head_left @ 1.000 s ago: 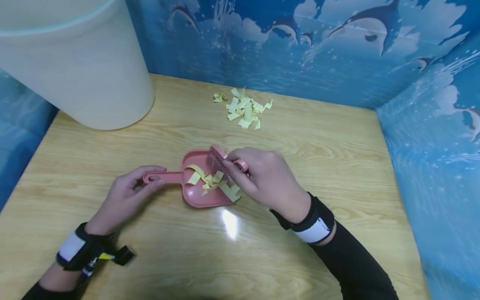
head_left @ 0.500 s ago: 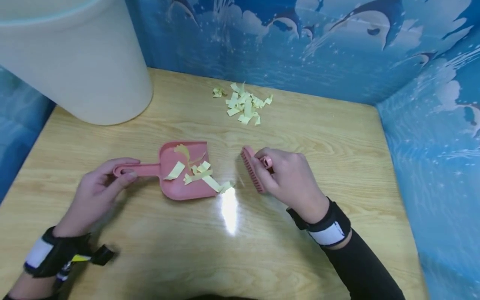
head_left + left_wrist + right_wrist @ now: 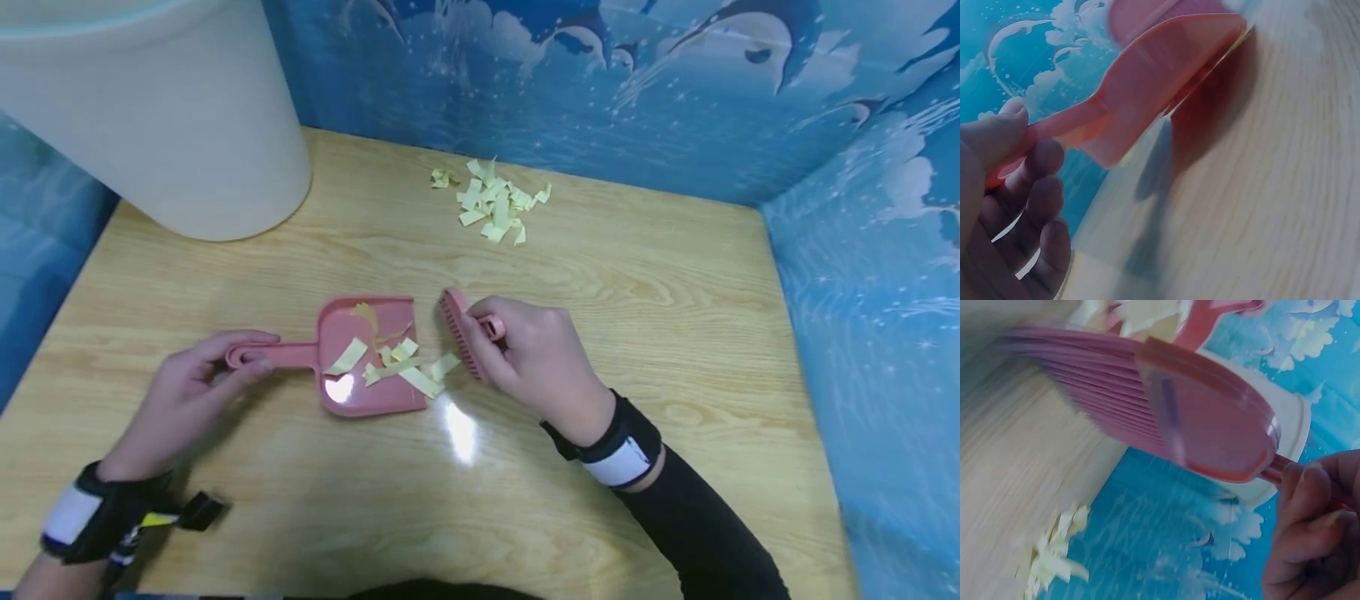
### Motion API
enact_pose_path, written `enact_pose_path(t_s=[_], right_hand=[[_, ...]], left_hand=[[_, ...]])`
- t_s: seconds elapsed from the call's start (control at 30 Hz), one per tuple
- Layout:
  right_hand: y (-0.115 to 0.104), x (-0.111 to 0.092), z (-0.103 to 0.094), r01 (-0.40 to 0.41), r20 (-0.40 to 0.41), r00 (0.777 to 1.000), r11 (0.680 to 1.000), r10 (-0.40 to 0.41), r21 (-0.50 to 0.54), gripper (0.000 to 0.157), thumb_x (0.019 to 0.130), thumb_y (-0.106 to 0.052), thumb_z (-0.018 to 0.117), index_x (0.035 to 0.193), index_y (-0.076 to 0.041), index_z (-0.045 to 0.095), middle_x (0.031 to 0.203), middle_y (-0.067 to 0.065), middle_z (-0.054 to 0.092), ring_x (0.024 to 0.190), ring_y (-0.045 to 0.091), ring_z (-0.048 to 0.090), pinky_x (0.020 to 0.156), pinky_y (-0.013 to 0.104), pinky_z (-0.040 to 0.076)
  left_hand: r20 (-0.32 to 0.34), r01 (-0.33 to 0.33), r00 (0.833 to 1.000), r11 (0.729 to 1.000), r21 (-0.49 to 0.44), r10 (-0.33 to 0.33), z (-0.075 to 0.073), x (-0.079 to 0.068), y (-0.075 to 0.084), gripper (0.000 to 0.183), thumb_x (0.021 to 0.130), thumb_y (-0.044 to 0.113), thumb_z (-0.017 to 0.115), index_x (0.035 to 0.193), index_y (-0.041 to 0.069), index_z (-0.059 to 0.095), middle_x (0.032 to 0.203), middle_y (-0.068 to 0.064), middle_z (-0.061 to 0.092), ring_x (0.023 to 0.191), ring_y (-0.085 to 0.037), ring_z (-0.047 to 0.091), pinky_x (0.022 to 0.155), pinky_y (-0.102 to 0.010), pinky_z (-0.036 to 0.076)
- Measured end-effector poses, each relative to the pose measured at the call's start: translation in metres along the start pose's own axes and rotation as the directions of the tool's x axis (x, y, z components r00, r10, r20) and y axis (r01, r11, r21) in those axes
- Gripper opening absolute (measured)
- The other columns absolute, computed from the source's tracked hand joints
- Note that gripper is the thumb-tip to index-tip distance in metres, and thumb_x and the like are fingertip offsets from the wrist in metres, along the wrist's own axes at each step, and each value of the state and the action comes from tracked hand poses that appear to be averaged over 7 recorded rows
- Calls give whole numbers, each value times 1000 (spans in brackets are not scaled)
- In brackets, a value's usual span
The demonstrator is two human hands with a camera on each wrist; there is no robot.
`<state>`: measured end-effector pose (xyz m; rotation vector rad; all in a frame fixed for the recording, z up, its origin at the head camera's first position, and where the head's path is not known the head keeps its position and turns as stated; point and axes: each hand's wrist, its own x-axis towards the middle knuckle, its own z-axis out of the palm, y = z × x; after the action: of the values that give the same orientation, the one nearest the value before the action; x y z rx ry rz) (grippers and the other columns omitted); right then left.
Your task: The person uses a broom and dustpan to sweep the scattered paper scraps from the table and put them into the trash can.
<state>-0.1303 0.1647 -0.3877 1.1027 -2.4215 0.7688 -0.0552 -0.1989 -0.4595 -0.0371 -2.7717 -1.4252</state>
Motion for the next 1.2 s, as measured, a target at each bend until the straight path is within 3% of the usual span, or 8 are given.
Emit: enact_pose_path(t_s=[0.2, 0.37, 0.47, 0.6, 0.87, 1.03, 1.2], right_hand=[[-9, 12, -2, 71, -85, 994, 992, -63, 99, 23, 100, -19, 54, 94, -5, 71, 79, -1, 66, 60, 2, 52, 51, 18, 42], [-4, 16, -17, 61, -142, 989, 995, -48, 82, 24, 100, -20, 56, 93, -4, 72, 76, 1, 66, 56, 4, 49, 48, 21, 39], [2, 14, -21, 22, -130, 991, 1000, -19, 22, 24, 99, -20, 56, 91, -3, 71, 73, 2, 66, 53, 5, 48, 45, 21, 37], [7, 8, -12, -1, -74, 997, 999, -1, -37, 22, 97, -18, 57, 89, -3, 70, 71, 2, 65, 52, 5, 49, 43, 20, 36], [-10, 16, 7, 87, -29, 996, 993, -85, 80, 19, 99, -18, 57, 99, -4, 71, 78, 0, 66, 58, 3, 51, 51, 17, 44], [-16, 23, -3, 117, -46, 993, 989, -113, 87, 21, 101, -18, 55, 99, -4, 71, 80, 0, 67, 61, 2, 53, 54, 17, 45], [-10, 20, -22, 85, -114, 991, 994, -77, 70, 26, 101, -21, 54, 93, -3, 71, 78, 2, 68, 57, 3, 53, 49, 19, 42]], left_hand=[[19, -10, 1000, 1000, -29, 11, 13, 5, 0, 27, 99, 22, 64, 126, 19, 66, 104, 2, 65, 90, -8, 58, 76, -14, 45], [25, -43, 999, 997, -70, 45, 16, 8, 0, 28, 99, 18, 64, 127, 16, 65, 104, 2, 67, 91, -9, 61, 77, -15, 48], [27, -43, 999, 996, -74, 45, 15, 10, 0, 29, 99, 18, 64, 128, 16, 65, 105, 2, 67, 91, -9, 61, 76, -15, 49], [19, -47, 999, 996, -82, 49, 13, 10, 1, 29, 98, 17, 65, 127, 16, 65, 106, 2, 68, 92, -8, 62, 76, -15, 49], [14, -65, 998, 992, -104, 67, 18, 12, 6, 28, 98, 17, 64, 127, 15, 65, 107, 3, 68, 94, -8, 63, 78, -15, 49], [25, -28, 999, 990, -136, 31, 23, 11, 3, 30, 100, 20, 62, 129, 17, 63, 112, 2, 69, 94, -10, 63, 78, -18, 49], [13, 18, 1000, 989, -145, -17, 19, 12, 0, 32, 101, 28, 59, 132, 17, 61, 113, 2, 69, 99, -9, 65, 81, -16, 50]])
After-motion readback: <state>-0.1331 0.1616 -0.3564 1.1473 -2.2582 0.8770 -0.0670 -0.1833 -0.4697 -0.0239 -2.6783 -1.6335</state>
